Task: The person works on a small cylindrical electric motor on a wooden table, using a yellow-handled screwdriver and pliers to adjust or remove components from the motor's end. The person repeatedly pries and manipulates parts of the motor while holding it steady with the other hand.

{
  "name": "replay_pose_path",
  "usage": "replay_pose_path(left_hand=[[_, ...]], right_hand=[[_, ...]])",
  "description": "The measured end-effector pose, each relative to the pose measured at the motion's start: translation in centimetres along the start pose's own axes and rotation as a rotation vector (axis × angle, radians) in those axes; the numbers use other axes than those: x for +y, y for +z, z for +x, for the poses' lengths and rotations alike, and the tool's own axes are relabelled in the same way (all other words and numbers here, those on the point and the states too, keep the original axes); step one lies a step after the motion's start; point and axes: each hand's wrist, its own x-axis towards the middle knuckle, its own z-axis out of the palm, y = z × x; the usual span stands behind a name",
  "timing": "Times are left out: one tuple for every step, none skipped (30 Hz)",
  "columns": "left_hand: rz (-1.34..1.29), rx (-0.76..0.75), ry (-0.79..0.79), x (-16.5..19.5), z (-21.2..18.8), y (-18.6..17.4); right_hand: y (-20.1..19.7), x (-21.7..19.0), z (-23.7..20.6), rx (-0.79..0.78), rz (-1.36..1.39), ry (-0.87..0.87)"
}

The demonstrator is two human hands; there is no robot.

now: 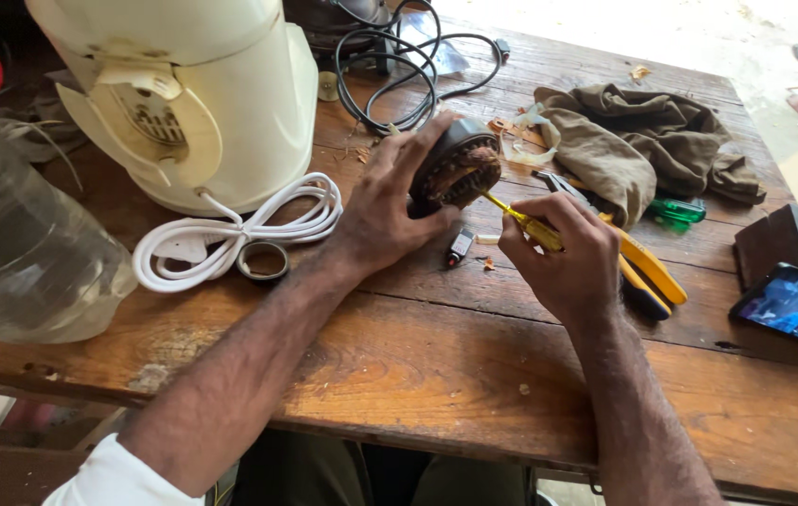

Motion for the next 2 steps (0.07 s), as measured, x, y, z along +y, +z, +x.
replay_pose_path(left_hand=[[0.022,-0.006,-0.007,-0.27,-0.08,0.09],[0.043,-0.013,-0.016,-0.55,-0.19,0.16]], right_hand=[[0.13,-0.01,-0.01,-0.011,0.009,0.008],[0.30,-0.07,-0.05,-0.023,0.018,0.016]])
